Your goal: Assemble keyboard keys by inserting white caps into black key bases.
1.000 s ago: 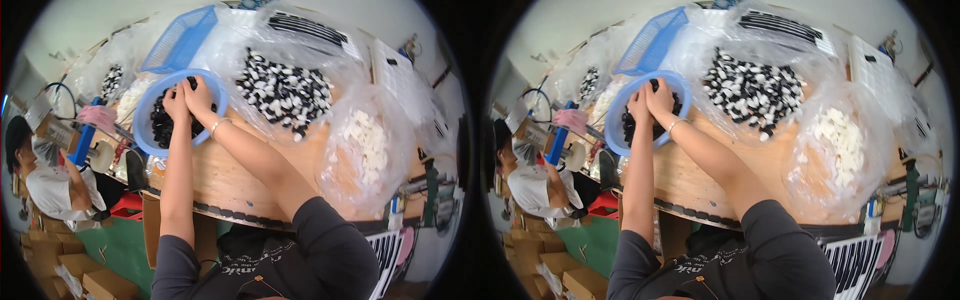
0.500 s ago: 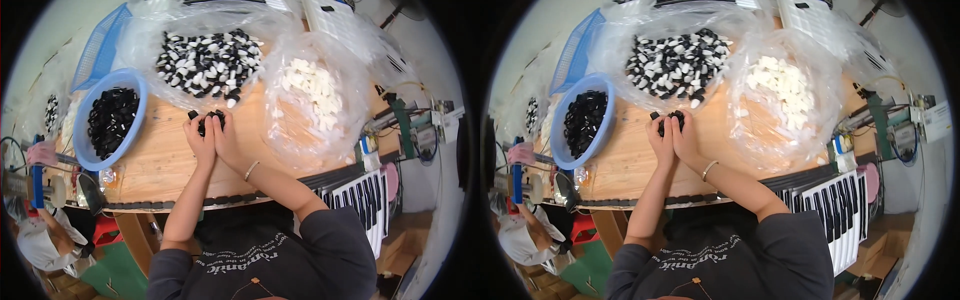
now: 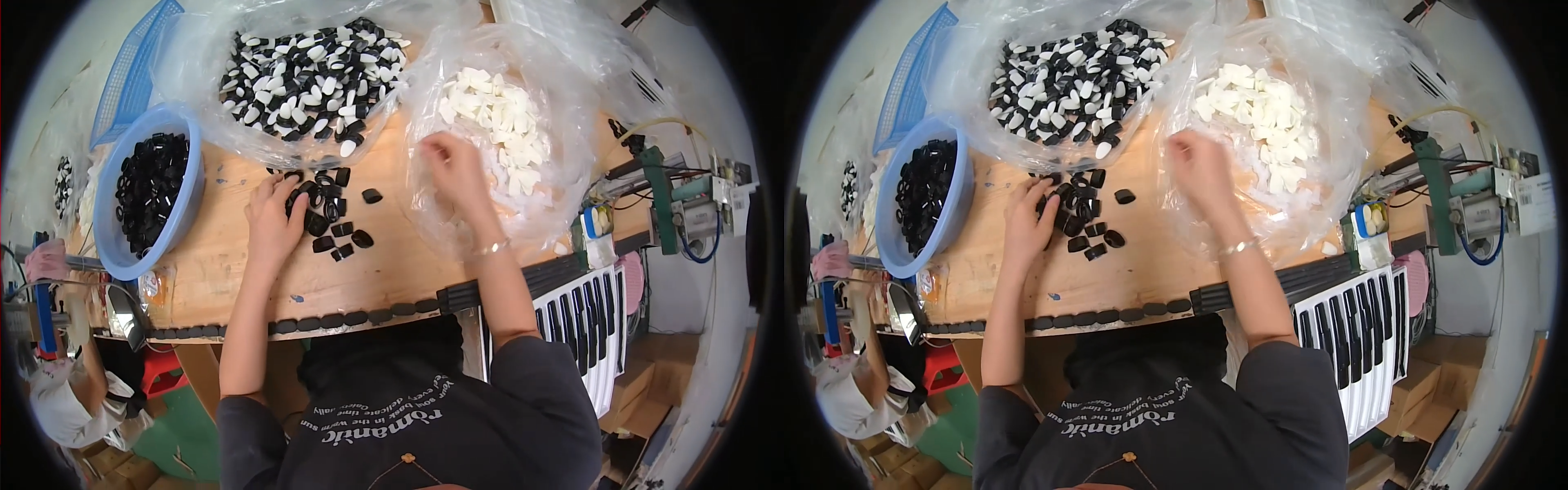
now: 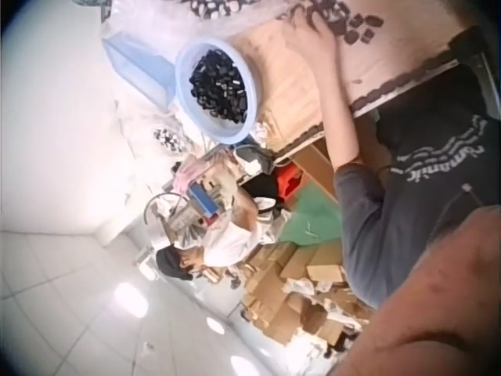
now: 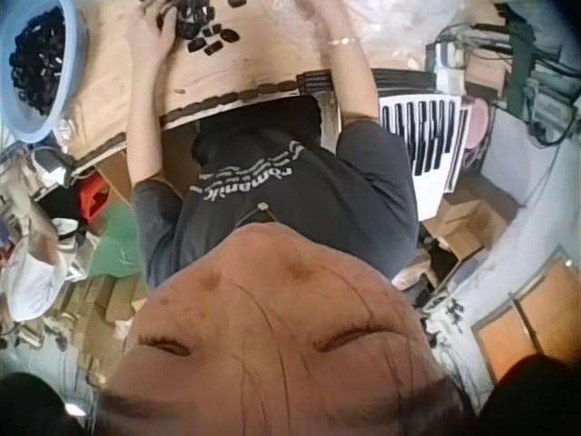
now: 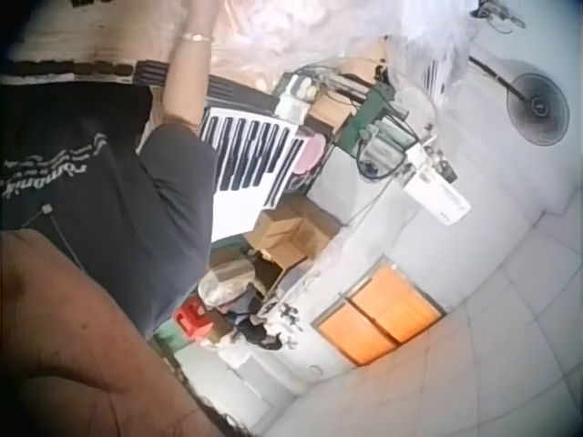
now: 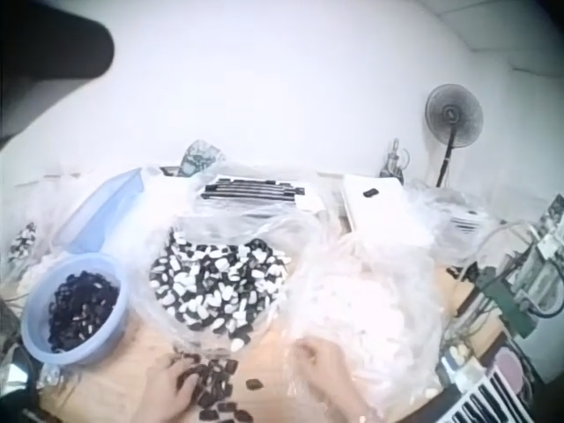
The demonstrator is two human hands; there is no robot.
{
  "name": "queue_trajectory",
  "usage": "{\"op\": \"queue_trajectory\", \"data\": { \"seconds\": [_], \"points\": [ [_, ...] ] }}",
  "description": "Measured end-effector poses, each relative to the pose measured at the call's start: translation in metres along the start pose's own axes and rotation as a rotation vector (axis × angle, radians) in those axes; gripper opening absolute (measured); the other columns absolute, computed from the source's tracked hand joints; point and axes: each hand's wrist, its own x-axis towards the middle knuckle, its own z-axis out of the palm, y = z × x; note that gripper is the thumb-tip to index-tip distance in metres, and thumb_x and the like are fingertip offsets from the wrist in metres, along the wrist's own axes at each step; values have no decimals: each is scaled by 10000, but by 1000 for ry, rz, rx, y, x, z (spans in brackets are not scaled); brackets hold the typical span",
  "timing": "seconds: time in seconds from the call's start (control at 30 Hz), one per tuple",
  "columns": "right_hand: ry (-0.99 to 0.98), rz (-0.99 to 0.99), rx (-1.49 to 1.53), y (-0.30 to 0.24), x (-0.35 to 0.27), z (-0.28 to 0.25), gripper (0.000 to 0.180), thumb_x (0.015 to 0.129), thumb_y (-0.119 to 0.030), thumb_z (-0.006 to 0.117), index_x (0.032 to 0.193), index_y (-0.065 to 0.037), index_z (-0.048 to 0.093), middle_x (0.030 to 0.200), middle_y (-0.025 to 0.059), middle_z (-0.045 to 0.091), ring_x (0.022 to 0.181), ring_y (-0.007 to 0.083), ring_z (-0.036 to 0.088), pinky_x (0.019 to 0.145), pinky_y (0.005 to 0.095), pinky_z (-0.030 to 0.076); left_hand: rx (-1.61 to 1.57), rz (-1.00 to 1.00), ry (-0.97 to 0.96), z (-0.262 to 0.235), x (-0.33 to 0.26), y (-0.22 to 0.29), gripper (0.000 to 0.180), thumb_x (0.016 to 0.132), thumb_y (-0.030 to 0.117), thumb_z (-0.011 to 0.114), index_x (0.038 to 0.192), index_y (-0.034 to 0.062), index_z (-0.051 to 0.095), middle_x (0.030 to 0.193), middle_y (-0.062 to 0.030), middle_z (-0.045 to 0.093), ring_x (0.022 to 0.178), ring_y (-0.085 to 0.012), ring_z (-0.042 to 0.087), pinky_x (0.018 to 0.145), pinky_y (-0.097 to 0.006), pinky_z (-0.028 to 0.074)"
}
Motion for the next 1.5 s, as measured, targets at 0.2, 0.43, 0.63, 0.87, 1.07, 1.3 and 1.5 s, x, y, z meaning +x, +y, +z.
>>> {"op": "queue_trajectory", "data": {
  "seconds": [0.2, 0.43, 0.63, 0.87, 1.07, 1.3, 1.5],
  "points": [
    [-79, 159, -331, 67, 25, 15, 119, 746, -74, 604, 770, 42, 601, 731, 179, 639, 661, 261, 622, 606, 357, 480, -271, 314, -221, 35, 22, 36, 292, 762, 57, 670, 1042, 18, 597, 983, -171, 609, 937, -356, 570, 833, -400, 471],
    [-192, 103, -194, 74, 21, 8, 79, 718, -12, 601, 797, -3, 600, 800, 178, 649, 745, 319, 626, 686, 365, 505, -247, 215, -317, 88, 18, 60, 377, 745, 44, 677, 1106, 15, 575, 1000, -163, 585, 946, -349, 573, 797, -398, 487],
    [-58, 303, 105, 59, 19, -8, 206, 751, 1, 672, 952, 7, 631, 774, 55, 624, 686, 119, 582, 617, 249, 475, -565, -235, -442, 63, 30, 56, 281, 793, 13, 671, 1059, 9, 580, 931, -145, 630, 803, -183, 616, 735, -289, 481],
    [-64, -426, 335, -9, -7, 31, 205, 782, 72, 669, 964, -15, 629, 890, 51, 663, 753, 141, 622, 654, 239, 501, -866, -118, -213, 61, 26, 39, 277, 776, -45, 684, 1034, 0, 590, 701, -28, 577, 590, -61, 493, 556, -200, 409],
    [-111, -473, 293, -5, -13, 40, 235, 760, 94, 676, 962, -20, 640, 922, 94, 661, 792, 178, 640, 672, 268, 514, -1040, -184, -145, 51, 23, 48, 308, 796, -93, 646, 1092, -37, 584, 871, -47, 612, 750, -73, 551, 671, -202, 454],
    [-351, 0, 751, -4, -21, 50, 186, 870, 30, 603, 1048, -7, 643, 1063, 83, 619, 949, 130, 604, 740, 245, 514, -771, -38, -52, 51, 21, 44, 361, 728, -28, 754, 1062, -15, 618, 712, -44, 615, 594, -77, 545, 554, -208, 449],
    [-373, 336, 1297, 0, -23, 58, 256, 938, -127, 581, 1127, 46, 580, 1185, 102, 563, 951, 162, 614, 855, 296, 517, -871, -106, 174, 52, 22, 62, 244, 738, -38, 730, 958, 15, 637, 743, -75, 638, 581, -129, 596, 541, -245, 467]
  ]
}}
